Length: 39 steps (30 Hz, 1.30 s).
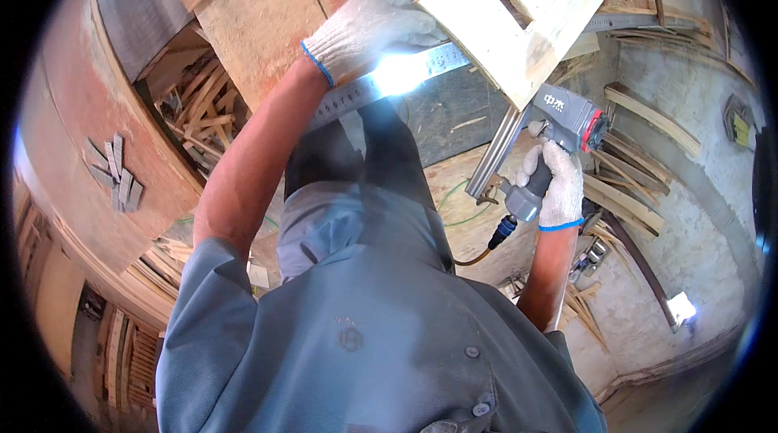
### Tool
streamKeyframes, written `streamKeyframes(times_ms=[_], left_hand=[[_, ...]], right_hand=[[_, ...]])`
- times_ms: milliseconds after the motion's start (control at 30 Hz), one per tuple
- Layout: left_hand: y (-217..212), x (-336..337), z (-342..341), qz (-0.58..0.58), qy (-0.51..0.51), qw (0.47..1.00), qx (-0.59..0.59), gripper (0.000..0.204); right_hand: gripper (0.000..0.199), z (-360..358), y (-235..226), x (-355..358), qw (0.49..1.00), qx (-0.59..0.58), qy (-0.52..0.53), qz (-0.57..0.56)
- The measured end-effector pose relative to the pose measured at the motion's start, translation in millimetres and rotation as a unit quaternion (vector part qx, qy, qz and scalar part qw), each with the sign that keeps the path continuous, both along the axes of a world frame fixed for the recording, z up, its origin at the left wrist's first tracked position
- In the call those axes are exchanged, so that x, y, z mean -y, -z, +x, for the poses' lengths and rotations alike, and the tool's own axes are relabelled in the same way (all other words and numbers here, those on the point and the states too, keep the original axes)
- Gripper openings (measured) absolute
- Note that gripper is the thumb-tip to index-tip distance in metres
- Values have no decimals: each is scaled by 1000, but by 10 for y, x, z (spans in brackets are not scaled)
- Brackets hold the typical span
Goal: The person assembles a wooden frame by placing small wooden strips into rectangular slots on a larger board and securing them with a pneumatic nail gun. The person repeatedly picks up strips, aligns them, and fastens them in place.
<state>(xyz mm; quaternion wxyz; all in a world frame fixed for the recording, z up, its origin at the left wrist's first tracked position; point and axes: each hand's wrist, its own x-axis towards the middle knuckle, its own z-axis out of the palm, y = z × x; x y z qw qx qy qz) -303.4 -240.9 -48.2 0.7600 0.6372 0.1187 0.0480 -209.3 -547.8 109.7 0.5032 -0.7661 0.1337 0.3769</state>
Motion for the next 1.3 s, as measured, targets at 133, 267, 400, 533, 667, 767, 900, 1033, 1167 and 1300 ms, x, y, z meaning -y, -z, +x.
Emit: streamKeyframes(times_ms=[133,267,400,533,667,767,900,1033,1167,1300], left_hand=[[-54,13,-24,-52,-2,999,-4,67],[-31,8,-39,-53,-2,999,2,65],[-21,5,-53,-41,5,999,0,61],[-65,-43,-38,2,11,1000,0,62],[22,-10,-31,-68,0,997,19,60],[61,-11,-46,-77,2,997,29,57],[1,-35,-31,-96,-4,995,23,56],[-37,-32,-33,-93,-14,996,-2,64],[-111,-84,-36,-105,12,994,-32,69],[-162,-89,7,-224,-4,972,-71,69]], right_hand=[[33,-78,-95,-61,998,42,-21,-35],[31,-210,-385,-144,995,82,-12,-55],[42,-291,-500,-150,990,121,-47,-50],[48,-346,-563,-299,993,106,-55,-17],[52,-305,-592,-413,994,66,-82,-19],[52,-260,-525,-467,992,53,-108,-32],[50,-199,-455,-477,993,25,-115,-25],[49,-157,-485,-566,993,2,-112,-41],[46,-138,-502,-560,994,0,-96,-56],[37,-129,-547,-589,998,-28,-50,-37]])
